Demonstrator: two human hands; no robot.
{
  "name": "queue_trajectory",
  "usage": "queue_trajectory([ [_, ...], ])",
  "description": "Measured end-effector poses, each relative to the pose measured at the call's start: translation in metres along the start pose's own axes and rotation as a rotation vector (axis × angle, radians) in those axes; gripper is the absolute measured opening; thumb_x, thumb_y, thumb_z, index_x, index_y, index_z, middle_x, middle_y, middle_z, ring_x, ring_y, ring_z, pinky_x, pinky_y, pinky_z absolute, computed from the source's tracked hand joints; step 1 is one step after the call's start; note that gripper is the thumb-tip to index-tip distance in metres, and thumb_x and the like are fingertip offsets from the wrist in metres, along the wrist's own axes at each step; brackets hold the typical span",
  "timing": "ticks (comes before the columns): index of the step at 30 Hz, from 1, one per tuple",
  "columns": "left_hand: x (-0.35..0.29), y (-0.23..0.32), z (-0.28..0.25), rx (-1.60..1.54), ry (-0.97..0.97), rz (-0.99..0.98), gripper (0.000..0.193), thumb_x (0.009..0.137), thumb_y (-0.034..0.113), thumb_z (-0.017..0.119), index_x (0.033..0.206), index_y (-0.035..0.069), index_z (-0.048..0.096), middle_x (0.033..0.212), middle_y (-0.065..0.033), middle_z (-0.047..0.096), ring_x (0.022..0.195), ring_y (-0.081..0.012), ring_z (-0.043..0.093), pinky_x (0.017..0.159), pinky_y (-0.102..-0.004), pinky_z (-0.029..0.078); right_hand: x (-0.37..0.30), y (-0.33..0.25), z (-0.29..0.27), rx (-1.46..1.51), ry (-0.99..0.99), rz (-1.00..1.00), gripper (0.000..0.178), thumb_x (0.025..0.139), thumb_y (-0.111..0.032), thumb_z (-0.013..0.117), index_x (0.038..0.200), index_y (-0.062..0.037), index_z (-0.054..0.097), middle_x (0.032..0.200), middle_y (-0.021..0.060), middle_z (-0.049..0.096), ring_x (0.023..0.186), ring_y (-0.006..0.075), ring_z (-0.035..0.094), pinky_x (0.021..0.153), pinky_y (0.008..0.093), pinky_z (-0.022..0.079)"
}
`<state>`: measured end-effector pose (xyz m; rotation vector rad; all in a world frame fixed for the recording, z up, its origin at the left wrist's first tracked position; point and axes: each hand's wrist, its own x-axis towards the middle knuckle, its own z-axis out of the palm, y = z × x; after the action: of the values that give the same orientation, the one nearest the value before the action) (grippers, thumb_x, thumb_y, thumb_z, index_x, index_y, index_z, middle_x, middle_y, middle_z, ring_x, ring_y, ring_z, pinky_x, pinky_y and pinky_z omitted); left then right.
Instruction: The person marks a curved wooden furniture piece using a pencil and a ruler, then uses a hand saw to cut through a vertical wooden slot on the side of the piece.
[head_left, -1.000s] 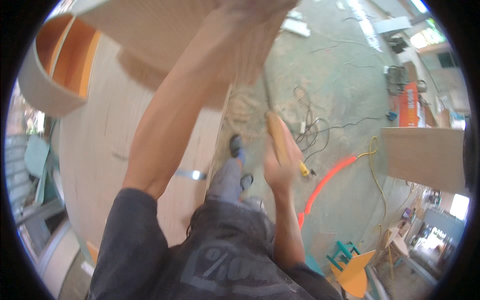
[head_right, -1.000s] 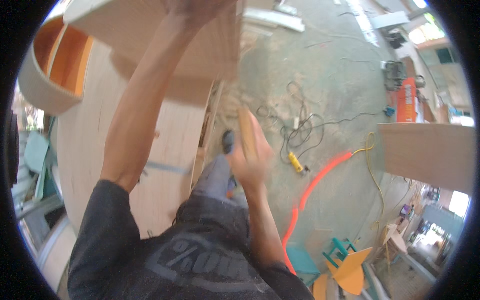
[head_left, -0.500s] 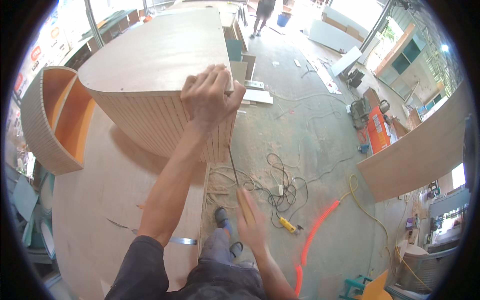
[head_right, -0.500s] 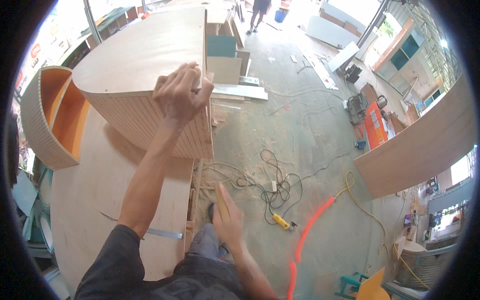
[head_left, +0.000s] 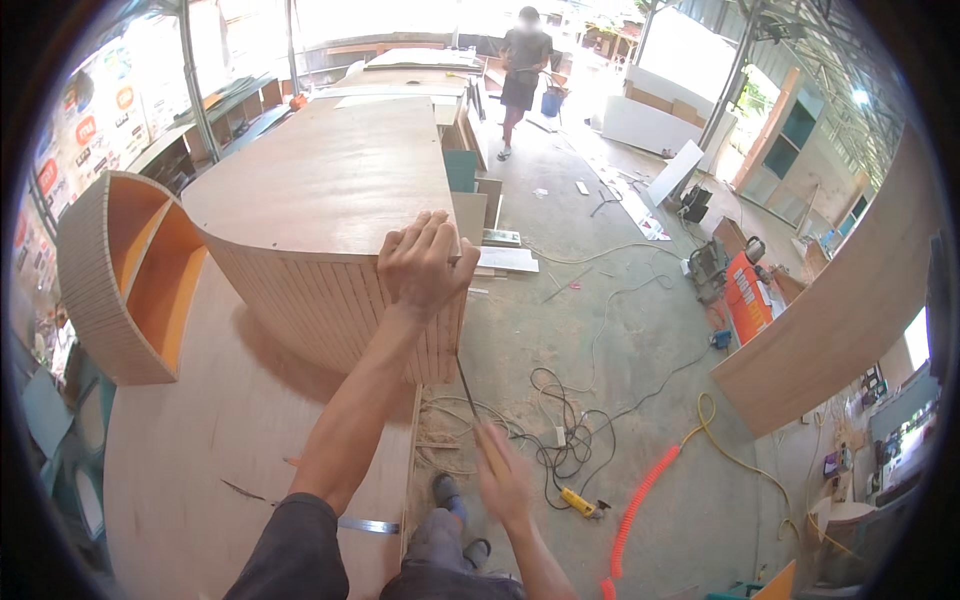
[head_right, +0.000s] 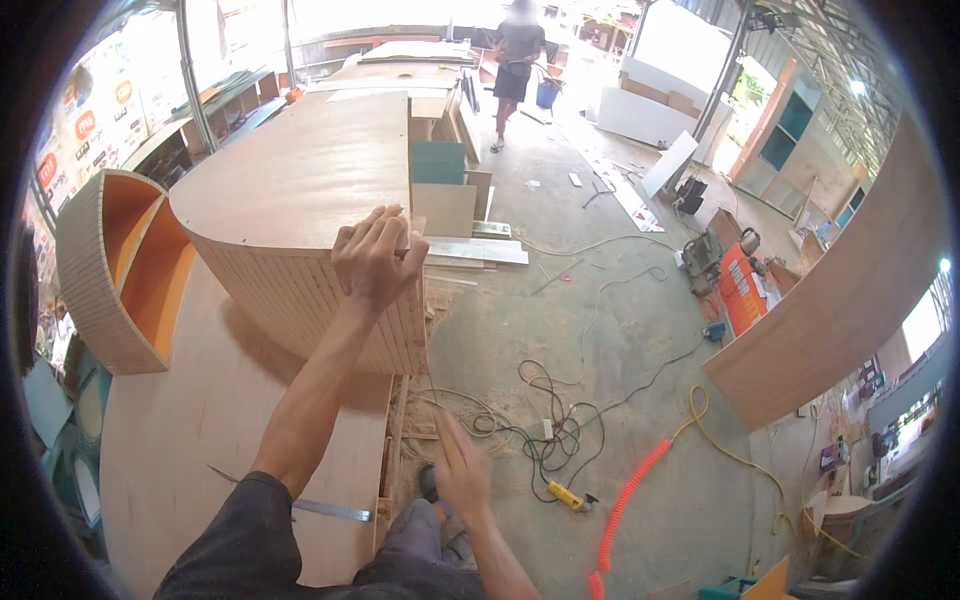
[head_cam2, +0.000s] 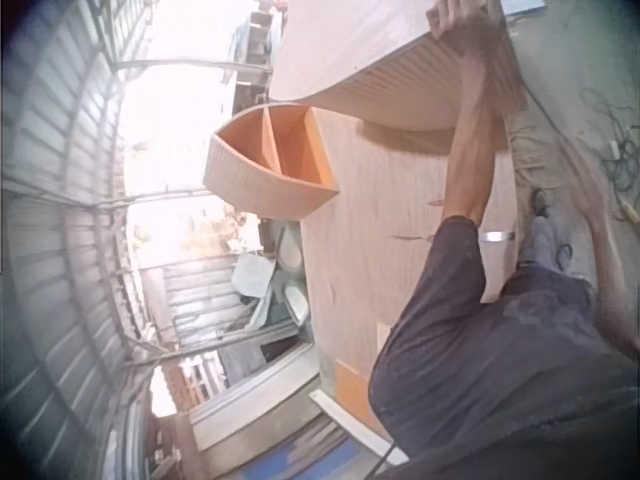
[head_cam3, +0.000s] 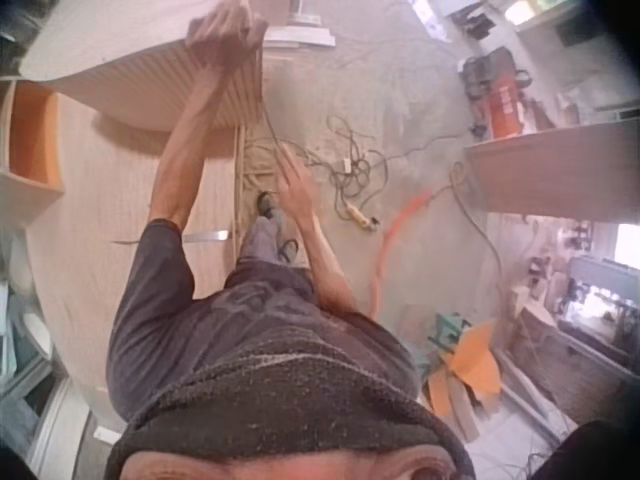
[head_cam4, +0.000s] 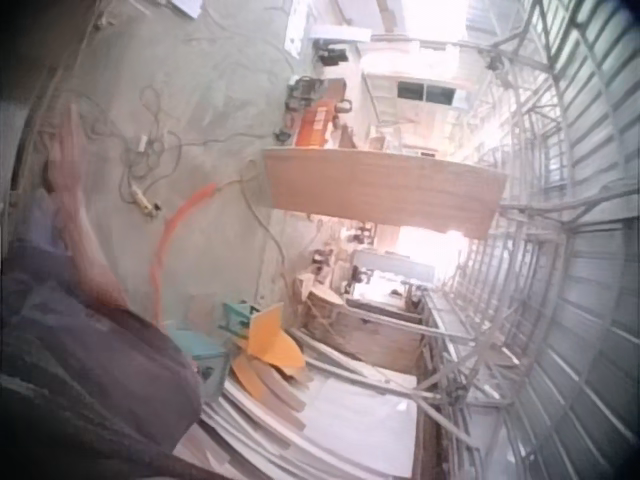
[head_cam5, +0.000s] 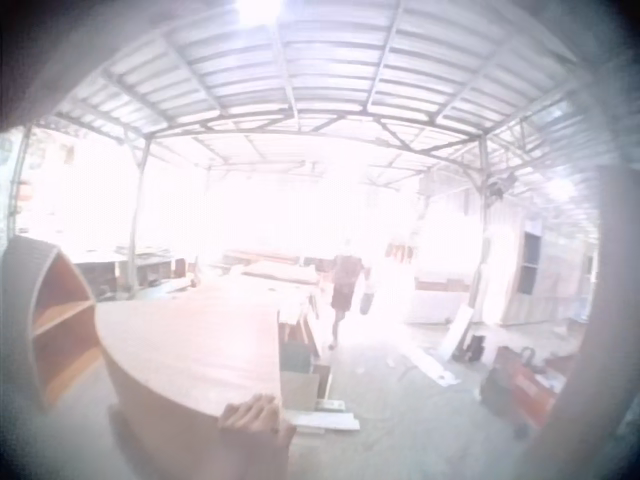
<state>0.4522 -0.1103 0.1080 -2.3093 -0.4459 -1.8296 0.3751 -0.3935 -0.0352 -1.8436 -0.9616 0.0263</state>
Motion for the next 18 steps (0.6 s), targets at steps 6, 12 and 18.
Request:
queue_trajectory([
  [6,-0.012,0.0,0.002,0.0,-0.048,0.016,0.013,0.082,0.025,0.072,0.08,0.012,0.071,0.103,-0.0078,0.081,0.103,-0.0207,0.077,0.083,-0.034,0.053,0.078,0.04,0.075,0.206,0.07,0.27,0.045,0.096,-0.008,0.061,0.139,0.0024,0.061,0.134,0.0247,0.067,0.124,0.0373,0.066,0.103,0.0395,0.051],
  [12,-0.011,-0.011,-0.002,0.016,-0.037,-0.007,0.014,0.082,0.026,0.07,0.081,0.011,0.071,0.103,-0.0086,0.081,0.102,-0.0215,0.078,0.082,-0.0348,0.053,-0.033,-0.019,-0.003,0.18,0.016,0.233,0.045,0.097,-0.009,0.064,0.141,0.0028,0.06,0.134,0.0222,0.068,0.123,0.035,0.067,0.105,0.0383,0.051],
  [18,0.0,0.008,0.002,-0.014,-0.033,0.05,0.015,0.082,0.025,0.069,0.082,0.011,0.071,0.102,-0.0093,0.08,0.101,-0.0223,0.078,0.081,-0.0347,0.052,0.079,0.064,0.066,0.07,0.078,0.11,0.043,0.096,-0.011,0.058,0.138,-0.0003,0.062,0.124,0.0258,0.07,0.119,0.0426,0.067,0.101,0.0443,0.053],
])
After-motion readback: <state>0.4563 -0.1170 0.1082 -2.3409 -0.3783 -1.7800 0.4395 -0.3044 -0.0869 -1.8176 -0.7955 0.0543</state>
